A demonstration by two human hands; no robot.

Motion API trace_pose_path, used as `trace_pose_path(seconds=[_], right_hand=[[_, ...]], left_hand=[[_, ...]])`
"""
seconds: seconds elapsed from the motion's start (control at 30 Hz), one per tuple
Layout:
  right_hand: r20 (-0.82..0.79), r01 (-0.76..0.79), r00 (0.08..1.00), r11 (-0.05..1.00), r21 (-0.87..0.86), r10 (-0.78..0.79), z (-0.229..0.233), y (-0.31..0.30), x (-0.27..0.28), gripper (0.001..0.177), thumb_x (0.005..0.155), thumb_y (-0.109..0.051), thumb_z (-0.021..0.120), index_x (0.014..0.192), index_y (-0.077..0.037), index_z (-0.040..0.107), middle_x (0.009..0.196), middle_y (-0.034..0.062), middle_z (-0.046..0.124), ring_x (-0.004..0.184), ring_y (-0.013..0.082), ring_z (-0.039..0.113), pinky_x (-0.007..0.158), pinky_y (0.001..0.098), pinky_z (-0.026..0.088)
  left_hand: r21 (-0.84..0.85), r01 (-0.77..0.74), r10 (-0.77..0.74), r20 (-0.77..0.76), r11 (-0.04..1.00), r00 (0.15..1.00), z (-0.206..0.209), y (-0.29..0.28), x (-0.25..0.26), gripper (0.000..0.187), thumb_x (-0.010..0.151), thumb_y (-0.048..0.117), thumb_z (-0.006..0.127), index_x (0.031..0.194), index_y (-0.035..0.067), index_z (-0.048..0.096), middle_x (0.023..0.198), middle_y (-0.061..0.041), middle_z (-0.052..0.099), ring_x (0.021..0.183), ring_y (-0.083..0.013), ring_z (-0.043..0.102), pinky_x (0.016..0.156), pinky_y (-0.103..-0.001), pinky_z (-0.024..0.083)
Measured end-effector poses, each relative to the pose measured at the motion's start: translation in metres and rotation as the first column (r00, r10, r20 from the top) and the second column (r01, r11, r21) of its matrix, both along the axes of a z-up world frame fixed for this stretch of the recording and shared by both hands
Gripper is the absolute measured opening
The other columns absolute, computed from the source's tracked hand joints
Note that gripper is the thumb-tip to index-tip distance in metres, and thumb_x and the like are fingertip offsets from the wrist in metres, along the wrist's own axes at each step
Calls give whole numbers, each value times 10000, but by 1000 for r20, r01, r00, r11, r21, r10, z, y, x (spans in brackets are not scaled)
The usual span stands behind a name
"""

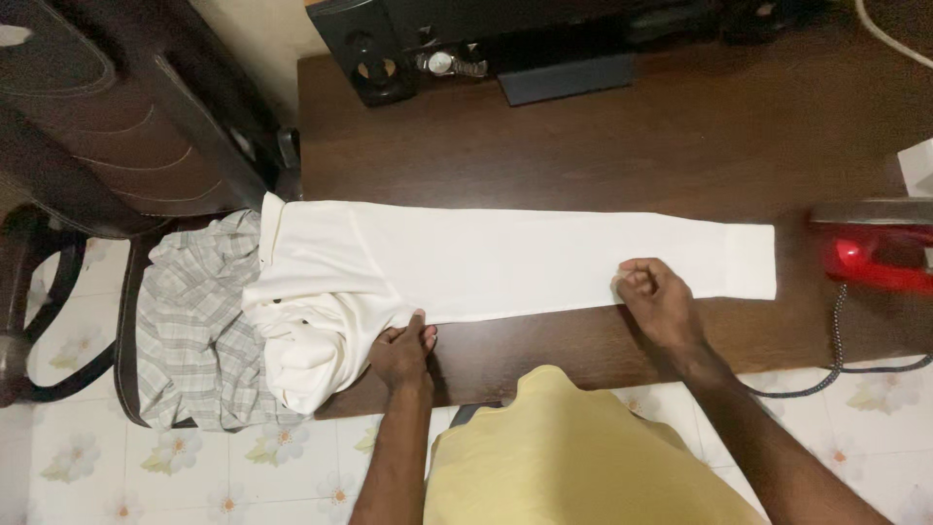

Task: The person irons a white long-sleeved shirt on a wooden table. They smooth the fabric, use a red iron to press the sleeves and body, and finally fold the shirt.

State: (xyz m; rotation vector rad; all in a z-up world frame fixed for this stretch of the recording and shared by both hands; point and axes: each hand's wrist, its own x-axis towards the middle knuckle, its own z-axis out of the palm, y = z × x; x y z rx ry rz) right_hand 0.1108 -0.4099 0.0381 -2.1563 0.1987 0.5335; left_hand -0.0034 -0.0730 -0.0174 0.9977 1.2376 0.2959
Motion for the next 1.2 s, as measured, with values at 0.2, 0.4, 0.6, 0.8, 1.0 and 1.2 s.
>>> trace_pose_path(seconds=[0.2,0.4,0.6,0.8,1.0,1.2], right_hand=[[-631,208,762,868,451,145,-12,35,-18,349,1001,-214,599,1243,34,642,1152,216,738,876,202,714,757,286,616],[-807,624,472,512,591,356,-43,76,-37,464,999,-277,561,1262,99,497,1311,297,667,952,264,747,763,315,641],[-789,723,577,318,613,211,-73,86,-45,518,1021,-286,584,1323,122,482,1286,269,672,946,258,742,738,297,638],[-703,753,636,457,474,-318,-67,69,-41,473,995,-258,623,1343,35,495,1165,221,679,892,168,672,695,227,600],[-608,788,616,384,482,-501,-64,23,-34,481,1000,-196,675,1341,91,494,1197,231,654,946,175,664,702,202,589],[-544,865,487,289,411,-683,-59,-25,-21,436,983,-127,683,1326,79,509,1099,230,710,829,166,737,621,182,593]], left_hand=[[-259,93,-79,66,961,995,-8,-1,-1,207,928,114,702,1031,-19,581,936,-158,716,839,-292,758,711,-346,638],[-389,117,-94,79,914,992,14,-6,5,291,1031,139,511,1245,-58,525,1063,-195,695,960,-307,745,824,-372,643],[-408,109,-103,37,907,994,29,-4,9,280,1032,126,511,1238,-62,538,1064,-202,708,957,-300,747,819,-372,636],[-392,81,-83,14,916,996,24,0,5,262,1007,97,545,1217,-59,553,1087,-198,702,954,-306,749,831,-373,647],[-369,10,-12,-3,930,1000,0,8,2,232,977,26,551,1182,-82,562,1042,-186,677,896,-304,739,814,-391,651],[-304,-7,9,5,953,1000,0,8,1,188,972,83,608,1128,-17,580,999,-144,674,838,-269,742,733,-362,646]])
